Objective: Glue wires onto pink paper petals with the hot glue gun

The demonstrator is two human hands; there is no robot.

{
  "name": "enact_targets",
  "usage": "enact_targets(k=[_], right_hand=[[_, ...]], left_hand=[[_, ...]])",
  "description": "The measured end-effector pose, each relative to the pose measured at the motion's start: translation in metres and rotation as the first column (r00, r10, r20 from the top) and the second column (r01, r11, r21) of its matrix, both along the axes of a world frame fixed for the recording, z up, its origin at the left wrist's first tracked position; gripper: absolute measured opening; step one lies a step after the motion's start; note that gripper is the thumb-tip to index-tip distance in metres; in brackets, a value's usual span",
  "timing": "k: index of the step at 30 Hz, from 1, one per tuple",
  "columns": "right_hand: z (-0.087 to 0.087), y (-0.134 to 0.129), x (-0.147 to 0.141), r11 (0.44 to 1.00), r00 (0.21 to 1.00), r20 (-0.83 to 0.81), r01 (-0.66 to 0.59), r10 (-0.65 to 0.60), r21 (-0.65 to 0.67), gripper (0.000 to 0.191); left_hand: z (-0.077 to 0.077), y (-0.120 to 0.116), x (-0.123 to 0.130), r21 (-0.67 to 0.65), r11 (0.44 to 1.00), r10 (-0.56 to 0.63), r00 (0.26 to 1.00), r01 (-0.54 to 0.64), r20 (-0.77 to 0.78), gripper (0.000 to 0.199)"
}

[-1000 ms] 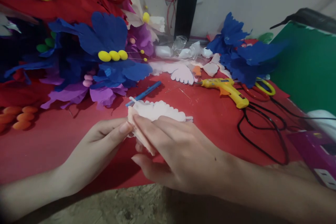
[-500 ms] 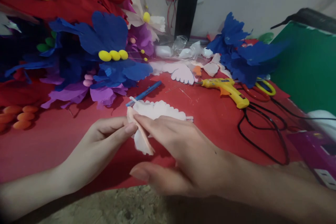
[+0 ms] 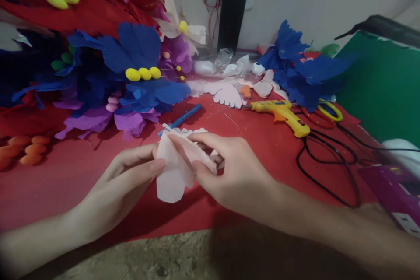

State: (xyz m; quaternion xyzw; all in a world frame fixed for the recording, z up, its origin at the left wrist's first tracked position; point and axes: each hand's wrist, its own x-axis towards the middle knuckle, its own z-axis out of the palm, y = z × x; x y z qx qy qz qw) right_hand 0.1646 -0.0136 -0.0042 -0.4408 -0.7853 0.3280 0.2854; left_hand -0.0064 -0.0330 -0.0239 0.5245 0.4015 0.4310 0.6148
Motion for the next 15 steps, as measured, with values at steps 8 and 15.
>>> enact_targets(k=[8,15], right_hand=[[0.015,0.028,0.022,0.97,0.934,-0.276,0.19,-0.227,-0.154,0.009],[0.021,0.036,0.03,0.953,0.89,-0.342,0.277,-0.302,-0.121,0.01]], left_hand=[[0.012,0.0,0.004,-0.083,0.995,0.063,0.987,-0.051,0.146,0.023],[0.013,0.003,0.003,-0.032,0.998,0.054,0.994,-0.051,0.093,0.022]])
